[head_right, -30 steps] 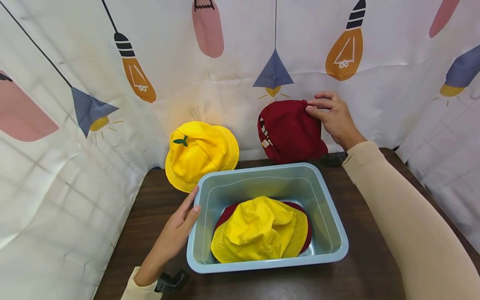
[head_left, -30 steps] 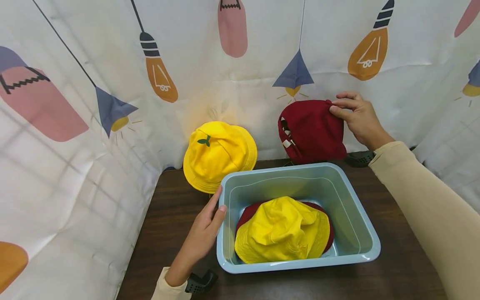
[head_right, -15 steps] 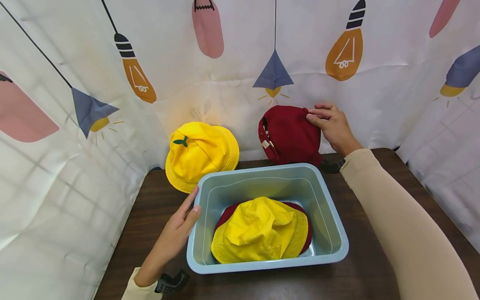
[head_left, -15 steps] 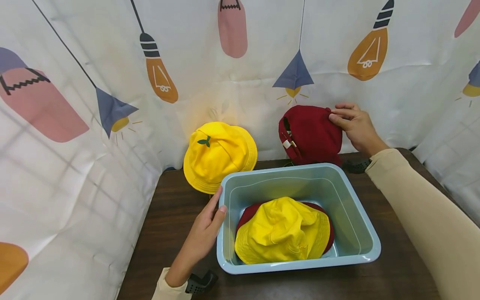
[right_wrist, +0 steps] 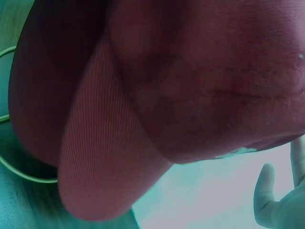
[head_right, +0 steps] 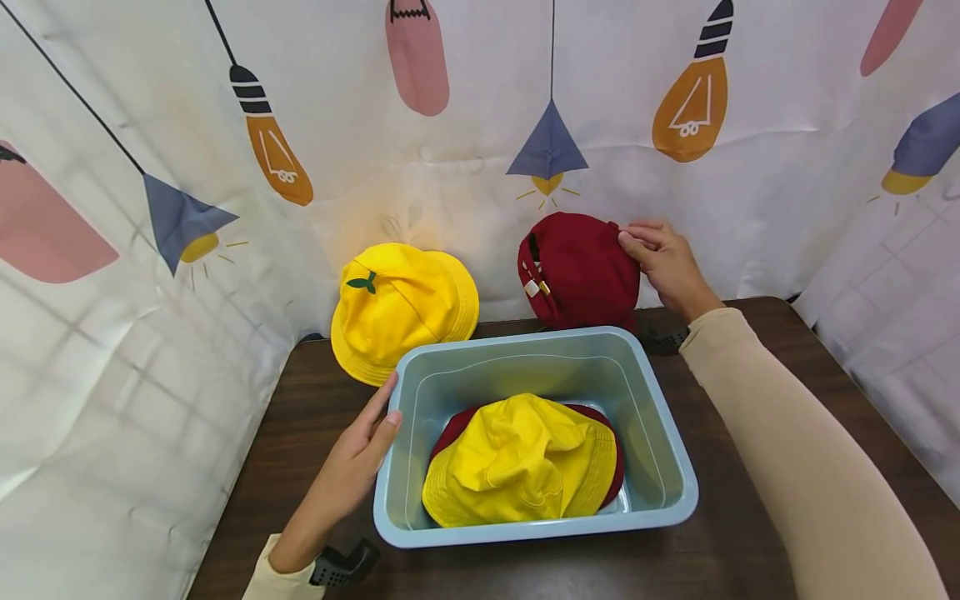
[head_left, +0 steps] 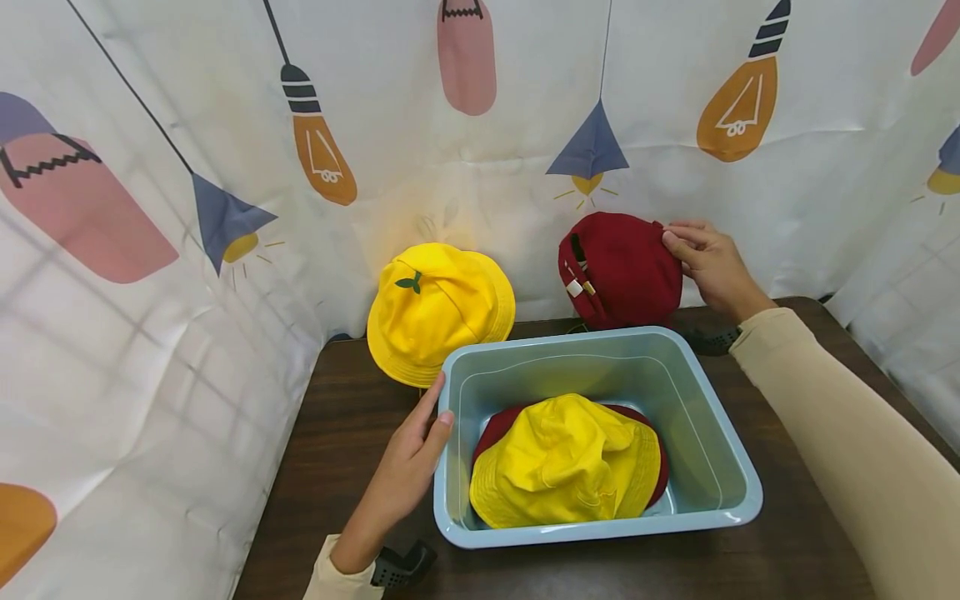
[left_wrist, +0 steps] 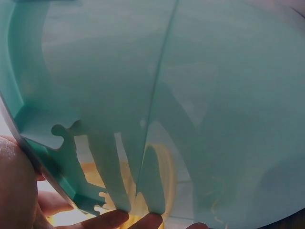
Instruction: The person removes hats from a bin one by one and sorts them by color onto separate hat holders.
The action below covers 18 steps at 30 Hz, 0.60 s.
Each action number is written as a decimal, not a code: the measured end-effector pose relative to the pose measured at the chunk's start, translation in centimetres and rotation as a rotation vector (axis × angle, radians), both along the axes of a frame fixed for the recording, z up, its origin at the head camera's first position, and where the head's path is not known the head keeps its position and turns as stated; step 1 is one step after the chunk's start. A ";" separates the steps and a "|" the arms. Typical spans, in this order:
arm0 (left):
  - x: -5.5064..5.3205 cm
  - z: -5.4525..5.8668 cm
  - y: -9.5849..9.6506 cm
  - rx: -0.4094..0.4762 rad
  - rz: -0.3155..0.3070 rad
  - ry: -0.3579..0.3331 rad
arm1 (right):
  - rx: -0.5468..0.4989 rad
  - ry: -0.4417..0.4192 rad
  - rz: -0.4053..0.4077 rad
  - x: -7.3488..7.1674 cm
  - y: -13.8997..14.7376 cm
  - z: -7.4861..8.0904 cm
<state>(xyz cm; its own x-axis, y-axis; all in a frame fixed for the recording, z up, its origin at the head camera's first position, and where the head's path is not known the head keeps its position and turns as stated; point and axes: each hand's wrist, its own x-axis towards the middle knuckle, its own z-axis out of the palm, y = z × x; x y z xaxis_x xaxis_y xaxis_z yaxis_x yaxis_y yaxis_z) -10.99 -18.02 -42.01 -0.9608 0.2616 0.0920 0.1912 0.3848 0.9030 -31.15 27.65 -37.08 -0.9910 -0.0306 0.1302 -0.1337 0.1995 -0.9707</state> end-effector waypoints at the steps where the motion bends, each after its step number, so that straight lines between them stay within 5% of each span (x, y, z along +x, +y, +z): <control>1: 0.0 0.0 0.0 0.000 -0.002 0.002 | -0.003 -0.008 0.006 0.0 0.1 -0.1; 8: -0.1 -0.1 -0.1 -0.002 -0.005 0.007 | 0.066 -0.067 0.019 0.5 0.3 -0.9; 18: 0.0 -0.1 0.0 0.003 -0.008 0.014 | -0.013 -0.032 0.041 0.5 0.0 -2.1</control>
<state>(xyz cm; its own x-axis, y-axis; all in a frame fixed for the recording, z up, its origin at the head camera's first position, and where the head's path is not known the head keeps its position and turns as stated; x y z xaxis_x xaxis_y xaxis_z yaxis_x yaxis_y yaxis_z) -11.03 -18.04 -42.10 -0.9574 0.2685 0.1060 0.2065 0.3802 0.9016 -30.65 27.68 -39.17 -0.9926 -0.0696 0.0995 -0.1106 0.1814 -0.9772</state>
